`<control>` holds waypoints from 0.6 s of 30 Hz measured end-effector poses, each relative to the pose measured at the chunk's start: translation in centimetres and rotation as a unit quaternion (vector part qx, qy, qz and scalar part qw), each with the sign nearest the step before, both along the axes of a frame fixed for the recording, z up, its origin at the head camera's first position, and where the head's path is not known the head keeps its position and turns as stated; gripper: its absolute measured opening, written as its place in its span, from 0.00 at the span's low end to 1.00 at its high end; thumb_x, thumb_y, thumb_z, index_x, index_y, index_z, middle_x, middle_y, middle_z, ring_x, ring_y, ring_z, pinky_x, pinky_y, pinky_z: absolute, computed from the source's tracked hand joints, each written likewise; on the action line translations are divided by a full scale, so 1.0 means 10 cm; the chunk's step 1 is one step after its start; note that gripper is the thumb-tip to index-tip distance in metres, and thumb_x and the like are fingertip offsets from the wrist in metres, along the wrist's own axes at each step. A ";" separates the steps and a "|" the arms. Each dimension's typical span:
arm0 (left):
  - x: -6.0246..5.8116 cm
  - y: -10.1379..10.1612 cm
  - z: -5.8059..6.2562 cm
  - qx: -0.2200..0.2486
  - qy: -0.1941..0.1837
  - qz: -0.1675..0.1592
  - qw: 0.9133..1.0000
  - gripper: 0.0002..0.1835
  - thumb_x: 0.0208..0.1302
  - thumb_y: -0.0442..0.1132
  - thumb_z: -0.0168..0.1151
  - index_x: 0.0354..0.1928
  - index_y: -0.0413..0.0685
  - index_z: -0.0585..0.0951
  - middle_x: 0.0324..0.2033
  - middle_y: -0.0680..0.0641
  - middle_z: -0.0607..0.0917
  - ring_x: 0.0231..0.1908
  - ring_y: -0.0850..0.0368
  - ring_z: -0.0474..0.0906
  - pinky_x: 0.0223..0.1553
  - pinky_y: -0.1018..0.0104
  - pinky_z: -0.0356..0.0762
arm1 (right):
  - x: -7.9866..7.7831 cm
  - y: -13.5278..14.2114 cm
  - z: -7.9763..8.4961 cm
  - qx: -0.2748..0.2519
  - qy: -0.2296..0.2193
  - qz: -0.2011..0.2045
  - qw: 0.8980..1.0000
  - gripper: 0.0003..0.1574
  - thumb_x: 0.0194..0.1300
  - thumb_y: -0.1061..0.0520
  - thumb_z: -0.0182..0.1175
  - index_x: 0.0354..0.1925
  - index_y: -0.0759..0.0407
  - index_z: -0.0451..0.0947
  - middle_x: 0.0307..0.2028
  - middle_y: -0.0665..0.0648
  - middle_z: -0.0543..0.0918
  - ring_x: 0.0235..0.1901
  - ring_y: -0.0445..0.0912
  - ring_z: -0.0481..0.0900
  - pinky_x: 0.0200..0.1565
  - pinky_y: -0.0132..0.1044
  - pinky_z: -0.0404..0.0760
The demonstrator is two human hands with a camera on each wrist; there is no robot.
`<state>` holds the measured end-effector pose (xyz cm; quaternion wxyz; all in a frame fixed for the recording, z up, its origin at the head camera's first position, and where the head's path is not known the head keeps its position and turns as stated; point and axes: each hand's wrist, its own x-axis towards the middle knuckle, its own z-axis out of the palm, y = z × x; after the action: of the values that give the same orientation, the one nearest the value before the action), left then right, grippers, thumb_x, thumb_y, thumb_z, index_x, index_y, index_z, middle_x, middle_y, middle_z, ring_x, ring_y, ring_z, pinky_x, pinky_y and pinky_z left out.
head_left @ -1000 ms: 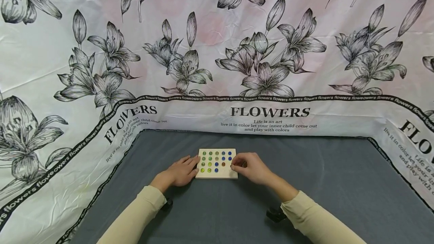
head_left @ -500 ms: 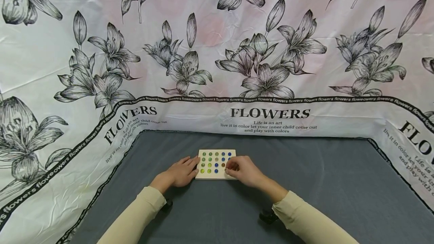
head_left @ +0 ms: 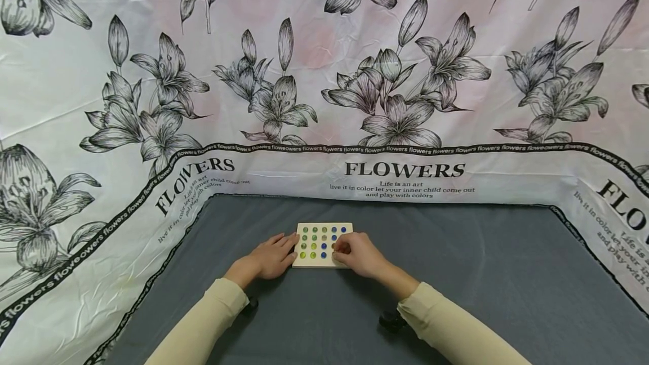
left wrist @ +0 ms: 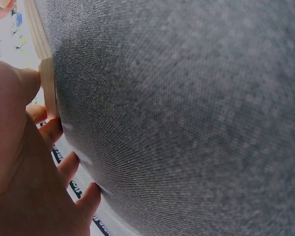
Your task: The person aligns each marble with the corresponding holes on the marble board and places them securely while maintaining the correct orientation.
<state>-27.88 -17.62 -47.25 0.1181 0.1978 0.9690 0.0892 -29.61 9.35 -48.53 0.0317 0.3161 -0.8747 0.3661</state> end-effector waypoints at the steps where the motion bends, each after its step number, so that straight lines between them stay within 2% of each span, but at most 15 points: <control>1: 0.00 0.00 0.00 0.002 0.001 -0.001 1.000 0.30 0.84 0.49 0.41 0.82 0.48 0.56 0.80 0.44 0.56 0.79 0.40 0.49 0.74 0.38 0.54 | 0.00 -0.01 0.00 0.002 -0.001 -0.003 1.000 0.02 0.67 0.63 0.69 0.37 0.62 0.86 0.34 0.52 0.87 0.31 0.42 0.83 0.35 0.33 0.81; 9: -0.01 -0.01 -0.04 -0.008 0.001 -0.003 1.000 0.31 0.84 0.51 0.40 0.82 0.49 0.54 0.80 0.45 0.54 0.79 0.40 0.48 0.75 0.39 0.53 | 0.03 -0.03 -0.01 0.011 -0.003 -0.013 1.000 0.02 0.66 0.63 0.69 0.36 0.63 0.86 0.32 0.53 0.87 0.30 0.41 0.82 0.34 0.35 0.81; 18: 0.03 0.00 0.03 -0.003 0.002 -0.006 1.000 0.31 0.84 0.49 0.41 0.81 0.46 0.56 0.80 0.44 0.56 0.79 0.40 0.49 0.75 0.40 0.54 | 0.03 -0.05 -0.02 0.004 0.003 -0.011 1.000 0.04 0.65 0.63 0.69 0.34 0.65 0.86 0.31 0.52 0.86 0.29 0.39 0.81 0.33 0.34 0.81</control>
<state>-27.58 -17.66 -46.95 0.1177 0.2039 0.9681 0.0853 -29.28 8.88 -48.70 0.0371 0.3072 -0.8794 0.3617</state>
